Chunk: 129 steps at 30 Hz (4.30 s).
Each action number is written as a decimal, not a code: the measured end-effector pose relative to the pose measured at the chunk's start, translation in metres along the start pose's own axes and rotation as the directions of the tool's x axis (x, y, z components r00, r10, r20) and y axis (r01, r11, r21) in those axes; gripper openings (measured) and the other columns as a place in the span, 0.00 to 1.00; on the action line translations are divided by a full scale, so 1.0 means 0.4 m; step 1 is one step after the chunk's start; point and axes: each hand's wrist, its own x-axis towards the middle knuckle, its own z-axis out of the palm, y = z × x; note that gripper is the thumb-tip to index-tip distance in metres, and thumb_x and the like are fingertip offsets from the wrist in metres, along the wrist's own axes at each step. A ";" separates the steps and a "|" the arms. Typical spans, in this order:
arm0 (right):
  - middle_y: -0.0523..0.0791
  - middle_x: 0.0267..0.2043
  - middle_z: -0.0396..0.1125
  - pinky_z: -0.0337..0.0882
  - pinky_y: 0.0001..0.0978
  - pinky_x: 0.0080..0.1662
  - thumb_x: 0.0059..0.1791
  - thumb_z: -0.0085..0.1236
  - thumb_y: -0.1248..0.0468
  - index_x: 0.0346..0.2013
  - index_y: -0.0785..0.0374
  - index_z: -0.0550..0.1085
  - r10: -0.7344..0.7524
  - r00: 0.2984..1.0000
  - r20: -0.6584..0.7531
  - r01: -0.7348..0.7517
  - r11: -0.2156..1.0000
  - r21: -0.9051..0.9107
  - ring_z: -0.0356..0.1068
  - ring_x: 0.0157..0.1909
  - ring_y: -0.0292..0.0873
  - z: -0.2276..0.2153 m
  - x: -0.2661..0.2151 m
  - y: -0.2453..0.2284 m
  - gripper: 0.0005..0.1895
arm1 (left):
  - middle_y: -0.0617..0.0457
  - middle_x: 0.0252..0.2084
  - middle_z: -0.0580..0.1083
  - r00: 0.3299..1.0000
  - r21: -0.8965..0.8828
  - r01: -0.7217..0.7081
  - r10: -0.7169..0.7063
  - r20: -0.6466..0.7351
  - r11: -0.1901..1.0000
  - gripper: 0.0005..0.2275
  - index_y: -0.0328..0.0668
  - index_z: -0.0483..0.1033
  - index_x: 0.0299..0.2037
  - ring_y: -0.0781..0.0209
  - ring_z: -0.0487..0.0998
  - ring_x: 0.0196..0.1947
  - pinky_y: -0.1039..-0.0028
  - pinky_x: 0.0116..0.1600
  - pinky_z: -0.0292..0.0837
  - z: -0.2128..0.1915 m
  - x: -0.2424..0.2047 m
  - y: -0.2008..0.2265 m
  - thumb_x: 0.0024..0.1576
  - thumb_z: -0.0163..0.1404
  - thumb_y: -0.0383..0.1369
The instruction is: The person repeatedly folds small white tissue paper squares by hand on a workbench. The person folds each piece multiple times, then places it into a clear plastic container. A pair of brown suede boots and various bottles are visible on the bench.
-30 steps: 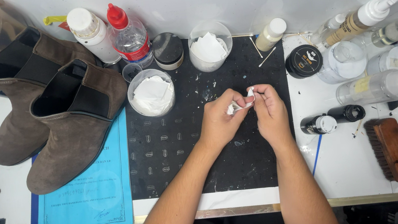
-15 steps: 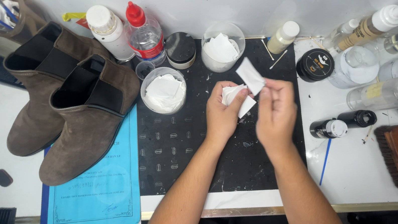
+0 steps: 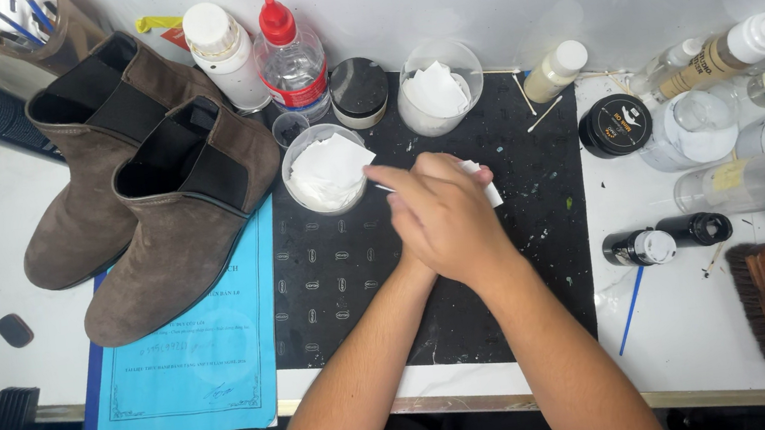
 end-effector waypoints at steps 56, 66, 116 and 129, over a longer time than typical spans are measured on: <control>0.41 0.37 0.66 0.61 0.21 0.37 0.59 0.45 0.70 0.50 0.69 0.69 0.663 0.716 -0.219 -0.309 0.582 0.752 0.59 0.34 0.28 0.026 -0.194 0.229 0.06 | 0.48 0.44 0.82 0.961 0.041 -0.222 0.211 0.178 0.974 0.11 0.38 0.68 0.35 0.68 0.83 0.42 0.77 0.44 0.78 0.002 -0.004 0.040 0.59 0.61 0.27; 0.54 0.40 0.69 0.68 0.47 0.46 0.54 0.52 0.70 0.51 0.68 0.72 0.060 0.962 -0.267 -0.078 0.995 -0.057 0.69 0.42 0.55 0.078 -0.023 -0.019 0.10 | 0.43 0.49 0.77 0.995 -0.311 0.005 0.025 0.093 0.950 0.14 0.35 0.70 0.57 0.62 0.81 0.45 0.74 0.47 0.78 -0.049 0.016 -0.007 0.67 0.46 0.37; 0.39 0.31 0.66 0.58 0.20 0.33 0.58 0.44 0.70 0.49 0.68 0.69 0.707 0.705 -0.058 -0.477 0.534 0.698 0.57 0.31 0.26 0.042 -0.201 0.265 0.07 | 0.51 0.43 0.81 0.916 0.391 -0.397 0.333 0.224 0.830 0.12 0.43 0.82 0.47 0.61 0.83 0.36 0.77 0.40 0.77 0.001 -0.017 0.097 0.54 0.60 0.21; 0.40 0.40 0.71 0.74 0.27 0.36 0.56 0.43 0.68 0.48 0.65 0.65 0.515 0.782 -0.351 -0.193 0.736 0.649 0.70 0.37 0.31 0.020 -0.075 0.067 0.07 | 0.53 0.42 0.79 0.956 -0.342 0.291 -0.259 0.138 0.893 0.11 0.32 0.76 0.51 0.70 0.79 0.37 0.78 0.40 0.77 -0.013 0.030 -0.031 0.63 0.53 0.32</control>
